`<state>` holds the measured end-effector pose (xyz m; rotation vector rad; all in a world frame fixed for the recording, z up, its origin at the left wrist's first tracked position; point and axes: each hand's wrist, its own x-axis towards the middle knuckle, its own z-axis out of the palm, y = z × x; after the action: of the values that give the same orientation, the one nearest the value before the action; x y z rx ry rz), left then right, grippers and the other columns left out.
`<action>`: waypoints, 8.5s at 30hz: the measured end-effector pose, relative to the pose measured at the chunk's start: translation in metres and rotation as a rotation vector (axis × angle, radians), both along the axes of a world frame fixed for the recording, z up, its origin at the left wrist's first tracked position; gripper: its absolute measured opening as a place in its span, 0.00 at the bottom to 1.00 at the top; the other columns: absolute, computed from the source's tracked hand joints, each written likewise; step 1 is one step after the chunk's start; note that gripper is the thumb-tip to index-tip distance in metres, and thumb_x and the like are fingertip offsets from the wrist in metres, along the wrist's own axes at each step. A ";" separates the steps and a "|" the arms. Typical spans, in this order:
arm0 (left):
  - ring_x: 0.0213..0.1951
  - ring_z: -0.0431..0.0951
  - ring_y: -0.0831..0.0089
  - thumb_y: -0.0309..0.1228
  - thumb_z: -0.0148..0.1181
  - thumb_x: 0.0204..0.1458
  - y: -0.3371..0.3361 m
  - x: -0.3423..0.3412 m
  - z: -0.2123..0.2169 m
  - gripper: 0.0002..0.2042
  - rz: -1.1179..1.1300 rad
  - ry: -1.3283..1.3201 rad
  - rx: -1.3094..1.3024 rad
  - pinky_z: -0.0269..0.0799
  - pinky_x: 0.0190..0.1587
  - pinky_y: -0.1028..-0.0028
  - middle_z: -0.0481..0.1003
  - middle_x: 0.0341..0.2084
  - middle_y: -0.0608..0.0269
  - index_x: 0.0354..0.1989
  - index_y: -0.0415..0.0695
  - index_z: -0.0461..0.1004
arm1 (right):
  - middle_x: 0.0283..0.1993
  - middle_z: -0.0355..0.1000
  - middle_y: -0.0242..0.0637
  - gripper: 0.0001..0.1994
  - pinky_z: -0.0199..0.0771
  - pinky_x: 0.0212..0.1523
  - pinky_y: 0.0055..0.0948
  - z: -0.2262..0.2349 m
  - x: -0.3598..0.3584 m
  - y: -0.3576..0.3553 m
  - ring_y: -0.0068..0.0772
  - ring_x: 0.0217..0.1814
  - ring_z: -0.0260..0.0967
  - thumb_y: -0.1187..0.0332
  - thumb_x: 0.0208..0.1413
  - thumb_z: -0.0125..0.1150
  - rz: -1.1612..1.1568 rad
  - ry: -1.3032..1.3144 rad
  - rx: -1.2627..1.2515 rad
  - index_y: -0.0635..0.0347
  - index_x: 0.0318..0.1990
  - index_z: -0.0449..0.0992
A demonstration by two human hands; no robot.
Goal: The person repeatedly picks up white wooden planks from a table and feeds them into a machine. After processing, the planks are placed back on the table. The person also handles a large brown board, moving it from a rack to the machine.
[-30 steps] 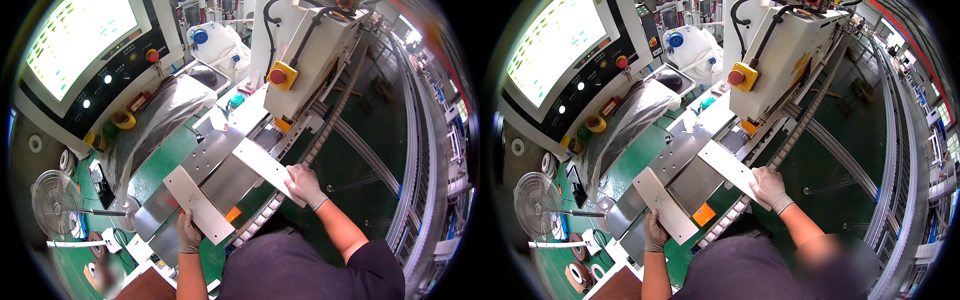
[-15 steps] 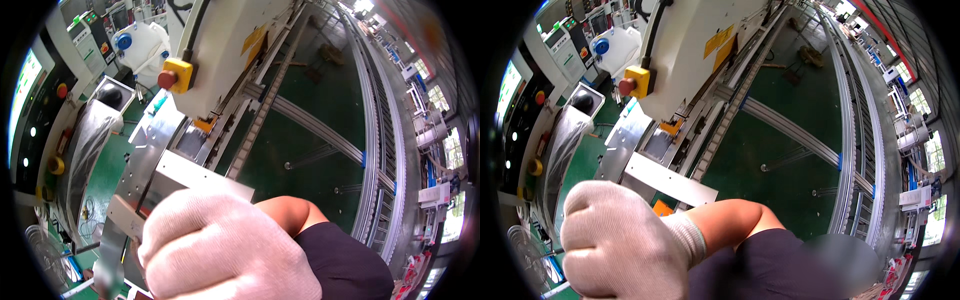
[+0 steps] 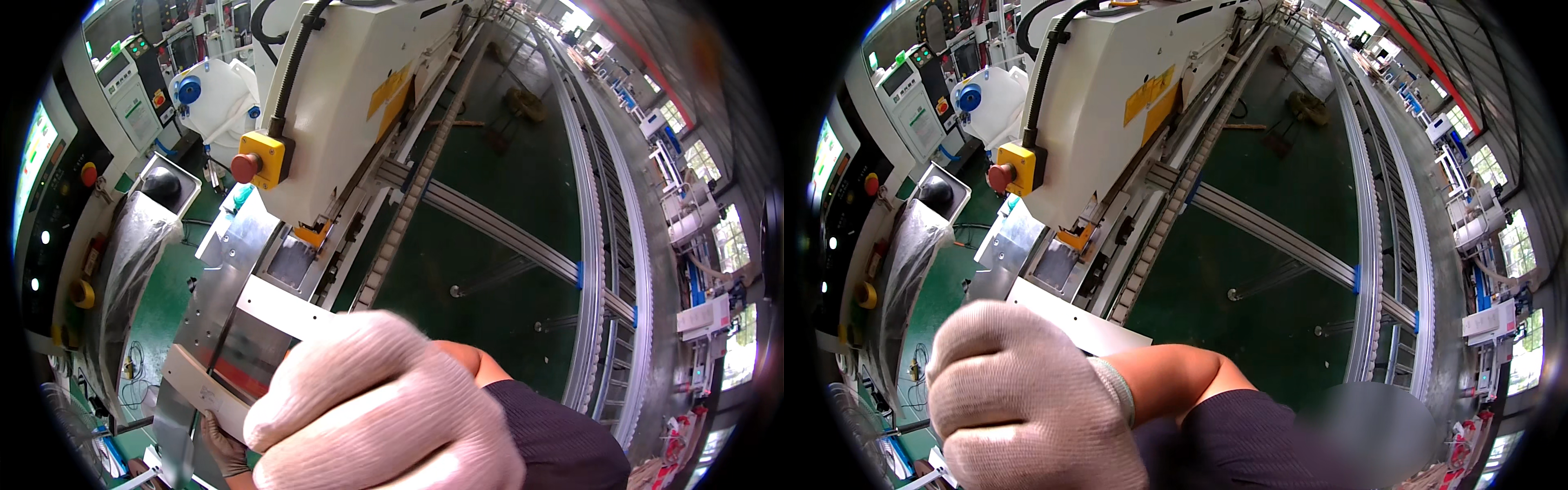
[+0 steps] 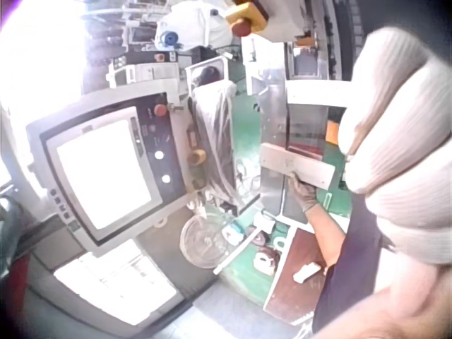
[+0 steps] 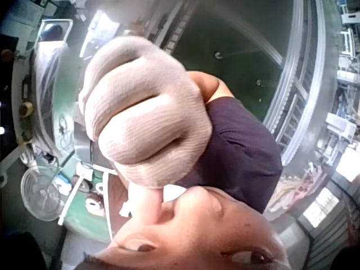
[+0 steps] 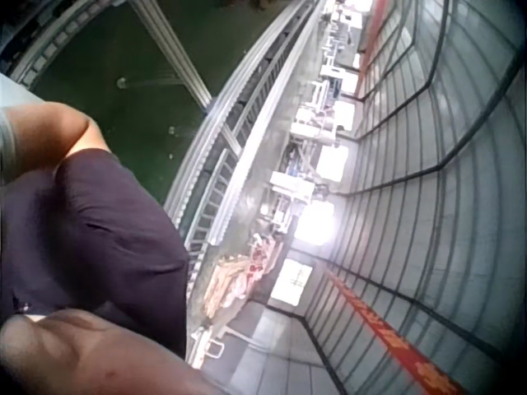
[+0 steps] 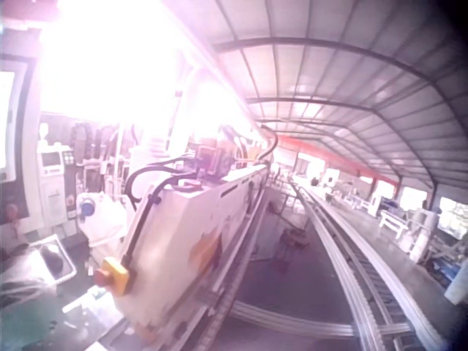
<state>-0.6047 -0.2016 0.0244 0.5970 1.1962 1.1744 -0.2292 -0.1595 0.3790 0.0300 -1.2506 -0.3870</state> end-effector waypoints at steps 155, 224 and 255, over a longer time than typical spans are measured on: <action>0.57 0.80 0.60 0.44 0.56 0.73 0.000 0.248 -0.009 0.22 -0.572 -0.308 -0.185 0.80 0.62 0.56 0.76 0.57 0.54 0.62 0.38 0.66 | 0.46 0.82 0.37 0.25 0.81 0.61 0.43 -0.367 0.065 -0.203 0.36 0.51 0.80 0.54 0.61 0.76 1.236 1.066 -2.070 0.60 0.58 0.78; 0.57 0.82 0.50 0.53 0.58 0.68 0.071 0.396 0.019 0.30 -1.081 0.871 0.090 0.75 0.62 0.56 0.80 0.57 0.42 0.64 0.37 0.75 | 0.44 0.82 0.41 0.16 0.77 0.50 0.36 -0.354 0.261 -0.030 0.38 0.45 0.78 0.61 0.69 0.65 -0.088 0.159 -1.950 0.68 0.48 0.82; 0.80 0.51 0.50 0.59 0.73 0.49 -0.531 -0.400 -0.081 0.58 0.855 0.869 -1.646 0.44 0.82 0.50 0.54 0.79 0.52 0.84 0.48 0.46 | 0.35 0.79 0.45 0.29 0.73 0.42 0.51 -0.336 -0.239 -0.142 0.56 0.39 0.77 0.36 0.63 0.60 -0.123 -1.654 -1.338 0.57 0.39 0.84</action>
<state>-1.0045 -0.7324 -0.0564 -0.8617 2.7382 0.1099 -0.4685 -0.3014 0.0427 -1.0651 -2.9128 0.6392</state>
